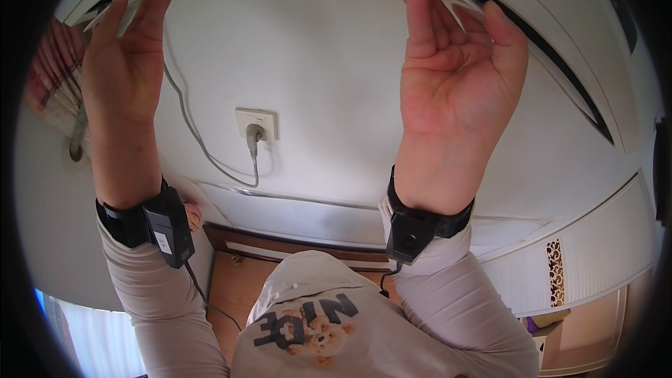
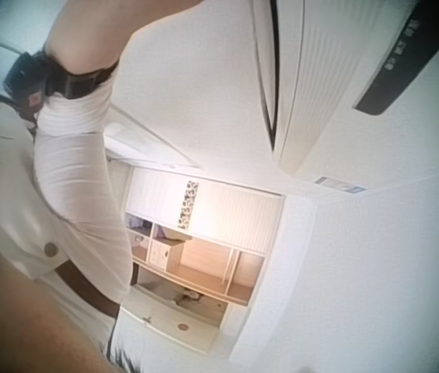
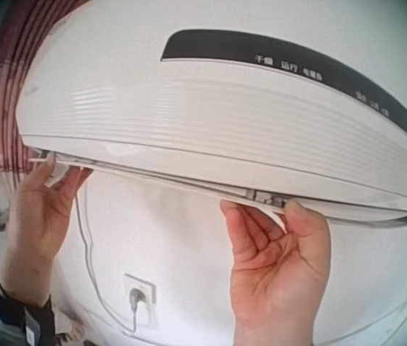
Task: The person moves a trash bin, then removes a white plastic cover from a wall-mounted air conditioner. They insert a long white plastic strip into the unit, align and snap it into place, and close the cover. The person then picks up a small decorative object from the bed and walks out of the room.
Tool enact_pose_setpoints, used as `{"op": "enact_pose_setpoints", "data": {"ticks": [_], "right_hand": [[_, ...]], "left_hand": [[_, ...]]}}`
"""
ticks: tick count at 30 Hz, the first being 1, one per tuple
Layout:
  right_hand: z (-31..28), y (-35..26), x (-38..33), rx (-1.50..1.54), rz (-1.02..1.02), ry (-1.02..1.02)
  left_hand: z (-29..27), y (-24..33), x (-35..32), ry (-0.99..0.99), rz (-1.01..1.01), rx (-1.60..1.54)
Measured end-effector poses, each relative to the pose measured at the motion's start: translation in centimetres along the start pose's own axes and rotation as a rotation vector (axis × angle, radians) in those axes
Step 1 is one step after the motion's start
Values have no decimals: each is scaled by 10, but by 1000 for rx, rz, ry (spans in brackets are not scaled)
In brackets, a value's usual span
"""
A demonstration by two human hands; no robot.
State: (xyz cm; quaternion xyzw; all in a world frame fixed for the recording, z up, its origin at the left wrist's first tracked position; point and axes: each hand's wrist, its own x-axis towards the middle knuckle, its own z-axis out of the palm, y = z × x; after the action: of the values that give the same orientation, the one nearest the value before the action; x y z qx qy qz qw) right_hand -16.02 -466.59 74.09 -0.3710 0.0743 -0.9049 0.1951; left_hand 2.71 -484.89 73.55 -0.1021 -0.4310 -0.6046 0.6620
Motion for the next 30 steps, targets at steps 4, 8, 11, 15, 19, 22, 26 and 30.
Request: {"op": "enact_pose_setpoints", "data": {"ticks": [4,8,11,15,19,22,26,30], "right_hand": [[-3,2,1,14,-9,-1],[-3,2,5,44,-34,-23],[-1,2,5,17,-49,-11],[1,4,2,20,-80,-7],[0,7,8,-43,-74,69],[-5,7,11,-64,-65,20],[-10,7,10,-78,-65,-42],[-11,3,6,-85,-5,-15]], "left_hand": [[-2,-1,2,-16,-11,9],[-5,-2,3,-40,-2,-6],[-8,0,5,-55,11,27],[-10,-1,5,-60,14,52],[-10,-2,5,-60,22,53],[-10,-3,4,-65,9,45],[-11,-4,1,-58,-22,50],[-11,-9,-2,41,-12,-5]]}}
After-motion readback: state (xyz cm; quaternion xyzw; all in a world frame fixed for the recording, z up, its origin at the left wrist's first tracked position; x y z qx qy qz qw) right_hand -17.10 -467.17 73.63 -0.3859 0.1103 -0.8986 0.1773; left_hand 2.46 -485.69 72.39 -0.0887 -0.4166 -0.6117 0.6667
